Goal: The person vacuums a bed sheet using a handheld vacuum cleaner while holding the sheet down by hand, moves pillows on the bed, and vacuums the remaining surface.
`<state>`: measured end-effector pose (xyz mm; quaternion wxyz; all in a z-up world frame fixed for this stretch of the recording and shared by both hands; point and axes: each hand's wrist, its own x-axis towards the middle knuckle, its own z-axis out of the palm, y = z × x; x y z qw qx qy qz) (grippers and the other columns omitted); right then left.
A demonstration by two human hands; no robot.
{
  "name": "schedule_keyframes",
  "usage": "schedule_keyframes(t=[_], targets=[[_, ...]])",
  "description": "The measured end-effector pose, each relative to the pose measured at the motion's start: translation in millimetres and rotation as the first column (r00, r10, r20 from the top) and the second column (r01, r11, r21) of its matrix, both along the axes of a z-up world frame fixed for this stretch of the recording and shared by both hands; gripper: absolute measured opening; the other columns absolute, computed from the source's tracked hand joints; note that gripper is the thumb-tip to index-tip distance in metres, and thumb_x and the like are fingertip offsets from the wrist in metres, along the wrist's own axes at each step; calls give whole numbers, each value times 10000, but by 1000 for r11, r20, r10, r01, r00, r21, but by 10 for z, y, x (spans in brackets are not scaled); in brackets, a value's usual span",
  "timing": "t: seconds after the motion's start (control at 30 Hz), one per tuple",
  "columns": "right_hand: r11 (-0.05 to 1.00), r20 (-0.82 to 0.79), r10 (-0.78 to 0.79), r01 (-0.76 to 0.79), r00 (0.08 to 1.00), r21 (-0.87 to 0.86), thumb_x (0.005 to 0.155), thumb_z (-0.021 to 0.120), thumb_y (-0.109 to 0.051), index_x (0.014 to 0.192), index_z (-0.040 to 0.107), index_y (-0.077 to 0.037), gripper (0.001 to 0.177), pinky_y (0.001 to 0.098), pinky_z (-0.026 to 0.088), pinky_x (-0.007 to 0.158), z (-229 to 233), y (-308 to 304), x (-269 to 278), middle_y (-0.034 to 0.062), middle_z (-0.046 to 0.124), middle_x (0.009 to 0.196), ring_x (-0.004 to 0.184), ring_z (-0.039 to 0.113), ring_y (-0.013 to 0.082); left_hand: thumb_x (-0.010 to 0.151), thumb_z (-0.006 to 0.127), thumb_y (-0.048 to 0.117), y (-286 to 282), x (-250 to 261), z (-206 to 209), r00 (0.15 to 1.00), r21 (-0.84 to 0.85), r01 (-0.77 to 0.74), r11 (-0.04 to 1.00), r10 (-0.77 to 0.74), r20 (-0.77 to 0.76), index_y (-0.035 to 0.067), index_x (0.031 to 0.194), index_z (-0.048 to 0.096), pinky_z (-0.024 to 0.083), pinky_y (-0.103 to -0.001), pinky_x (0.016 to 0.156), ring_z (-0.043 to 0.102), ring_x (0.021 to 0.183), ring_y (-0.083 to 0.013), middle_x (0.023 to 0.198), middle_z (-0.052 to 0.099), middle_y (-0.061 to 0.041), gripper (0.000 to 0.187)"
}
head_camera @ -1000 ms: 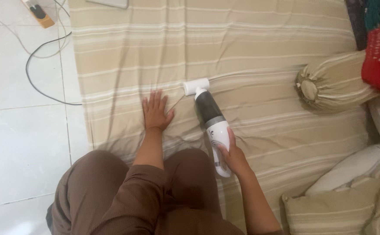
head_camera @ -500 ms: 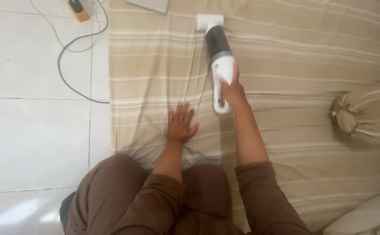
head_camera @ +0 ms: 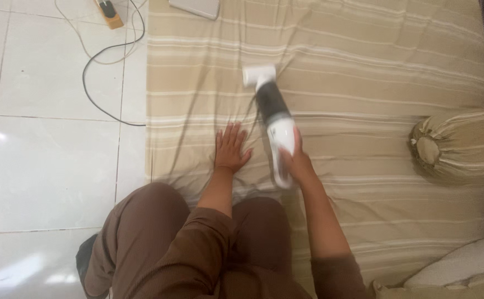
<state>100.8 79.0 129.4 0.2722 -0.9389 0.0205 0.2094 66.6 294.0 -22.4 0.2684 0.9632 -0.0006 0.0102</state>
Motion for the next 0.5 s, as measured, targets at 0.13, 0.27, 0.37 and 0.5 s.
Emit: schedule_keyframes(t=[0.13, 0.27, 0.37, 0.5], targets=[[988, -243, -107, 76, 964, -133, 965, 503, -445, 1644, 17, -381, 838, 504, 575, 902, 593, -312, -866, 285, 709, 1240, 984, 766, 425, 941, 514, 587, 33, -58, 49, 999, 28, -35, 999, 34, 24, 140, 1597, 312, 33, -556, 1261, 45, 1591, -302, 1720, 114, -111, 820], [996, -206, -53, 38, 977, -76, 918, 558, -423, 1605, 80, -366, 838, 496, 583, 813, 1015, -473, -1273, 235, 669, 1284, 884, 761, 405, 971, 500, 611, 182, -144, 108, 975, 41, -175, 984, 167, 148, 155, 1639, 276, 27, -601, 1262, 65, 1599, -296, 1737, 131, -87, 839], [996, -245, -34, 11, 969, -93, 907, 556, -414, 1617, 86, -349, 853, 490, 588, 835, 1028, -432, -1260, 255, 717, 1224, 881, 774, 424, 958, 465, 704, 549, -248, 179, 924, 111, -375, 920, 361, 127, 171, 1636, 232, 12, -692, 1216, 65, 1586, -302, 1719, 126, -92, 893], [992, -135, 86, -97, 987, -80, 969, 558, -417, 1636, 85, -320, 824, 494, 512, 984, 693, -237, -858, 322, 636, 1297, 1134, 669, 471, 955, 425, 692, 1176, -402, 357, 796, 113, -576, 810, 587, -151, 200, 1616, 235, -9, -766, 1124, 34, 1554, -360, 1710, 114, -110, 846]])
